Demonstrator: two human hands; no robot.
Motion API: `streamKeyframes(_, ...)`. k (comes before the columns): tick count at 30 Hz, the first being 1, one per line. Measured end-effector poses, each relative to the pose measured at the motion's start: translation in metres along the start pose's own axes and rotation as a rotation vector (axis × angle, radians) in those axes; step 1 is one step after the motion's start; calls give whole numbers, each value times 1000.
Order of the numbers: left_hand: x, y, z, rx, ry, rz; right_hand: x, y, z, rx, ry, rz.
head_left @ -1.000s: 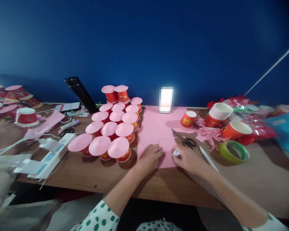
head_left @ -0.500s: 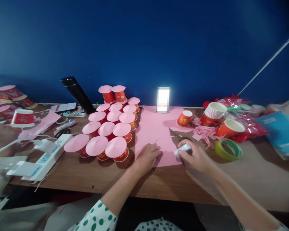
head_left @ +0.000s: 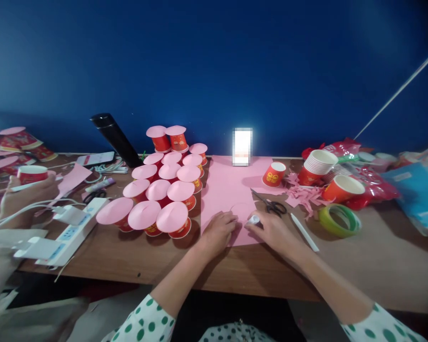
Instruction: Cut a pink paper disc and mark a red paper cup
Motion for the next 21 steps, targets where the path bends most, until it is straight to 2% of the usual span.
streamKeyframes(5, -1, 3, -2, 2, 7, -14, 1, 1, 7, 81, 26, 85)
streamKeyframes(11, -3, 6, -5, 22, 22, -9, -2, 3, 16, 27, 13, 198)
streamKeyframes(15, -1, 3, -4, 5, 11, 6, -1, 0, 11, 45, 18, 155)
streamKeyframes(21, 1, 1, 1, -2, 13, -13, 1, -5, -3, 194, -50, 61)
Point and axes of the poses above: each hand's wrist, its own x-axis away from the middle knuckle, its own y-axis out of the back of the hand, z = x × y, the point moved 10 cm from there along -x, towards the middle knuckle, and after that the axes turned 11 degrees about x, right-handed, at the moved point
